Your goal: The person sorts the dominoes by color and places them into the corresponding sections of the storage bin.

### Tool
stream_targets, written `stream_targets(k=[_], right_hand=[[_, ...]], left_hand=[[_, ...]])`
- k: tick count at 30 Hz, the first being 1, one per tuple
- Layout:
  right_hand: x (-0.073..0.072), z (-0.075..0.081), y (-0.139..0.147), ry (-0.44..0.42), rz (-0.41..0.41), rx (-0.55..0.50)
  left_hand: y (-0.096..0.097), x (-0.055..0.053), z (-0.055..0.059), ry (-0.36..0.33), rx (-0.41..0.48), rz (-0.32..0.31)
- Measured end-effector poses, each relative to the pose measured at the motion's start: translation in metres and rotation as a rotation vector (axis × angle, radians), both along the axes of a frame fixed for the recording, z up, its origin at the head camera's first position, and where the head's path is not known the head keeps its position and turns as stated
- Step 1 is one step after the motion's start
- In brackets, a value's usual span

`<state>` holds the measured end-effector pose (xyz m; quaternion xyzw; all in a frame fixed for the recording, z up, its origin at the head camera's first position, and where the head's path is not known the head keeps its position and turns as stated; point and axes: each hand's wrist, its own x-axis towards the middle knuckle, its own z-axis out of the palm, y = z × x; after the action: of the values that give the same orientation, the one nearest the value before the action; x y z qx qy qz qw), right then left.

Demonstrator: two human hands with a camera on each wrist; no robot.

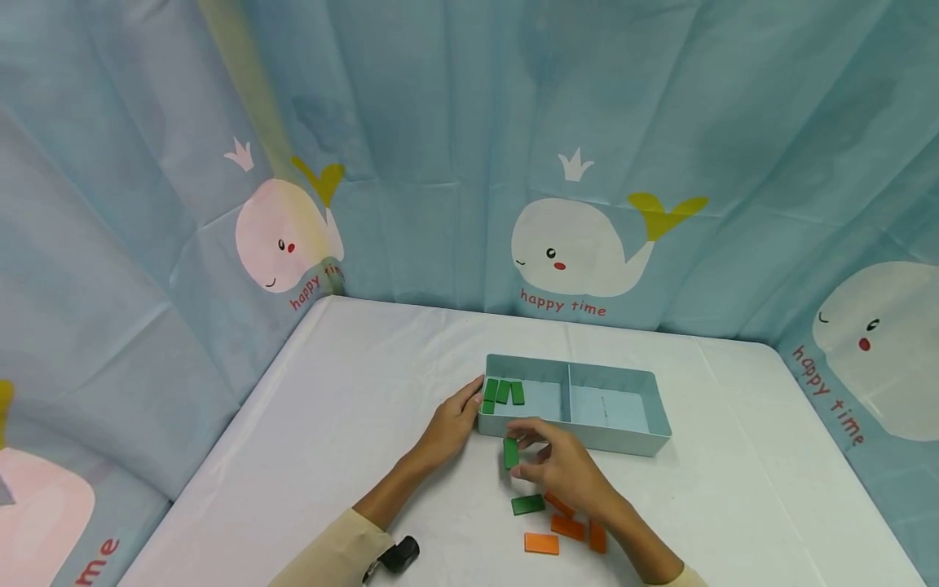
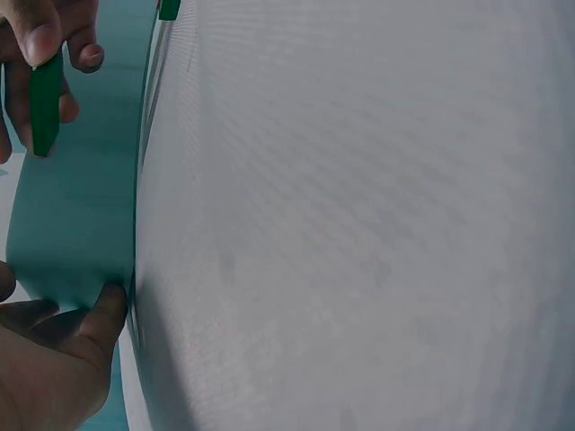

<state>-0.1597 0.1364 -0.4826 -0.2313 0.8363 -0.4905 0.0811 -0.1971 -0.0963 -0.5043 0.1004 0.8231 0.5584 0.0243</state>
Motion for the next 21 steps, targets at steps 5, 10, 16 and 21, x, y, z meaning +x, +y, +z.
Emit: stream_targets(k=[5,10,16,21], right_hand=[[-0.002,0.006,0.002,0.020,-0.023,-0.034],[-0.006,0.012,0.003,0.024,-0.028,-0.088],[-0.010,0.017,0.005,0.069,-0.058,-0.096],[-0.013,0.021,0.005,0.099,-0.069,-0.108]], left_hand=[[0.001,0.000,-0.001,0.007,0.002,-0.002],[0.000,0.000,-0.001,0.012,-0.002,-0.007],[0.000,-0.001,-0.001,0.017,-0.008,-0.003],[0.001,-0.002,-0.001,0.016,-0.013,-0.003]])
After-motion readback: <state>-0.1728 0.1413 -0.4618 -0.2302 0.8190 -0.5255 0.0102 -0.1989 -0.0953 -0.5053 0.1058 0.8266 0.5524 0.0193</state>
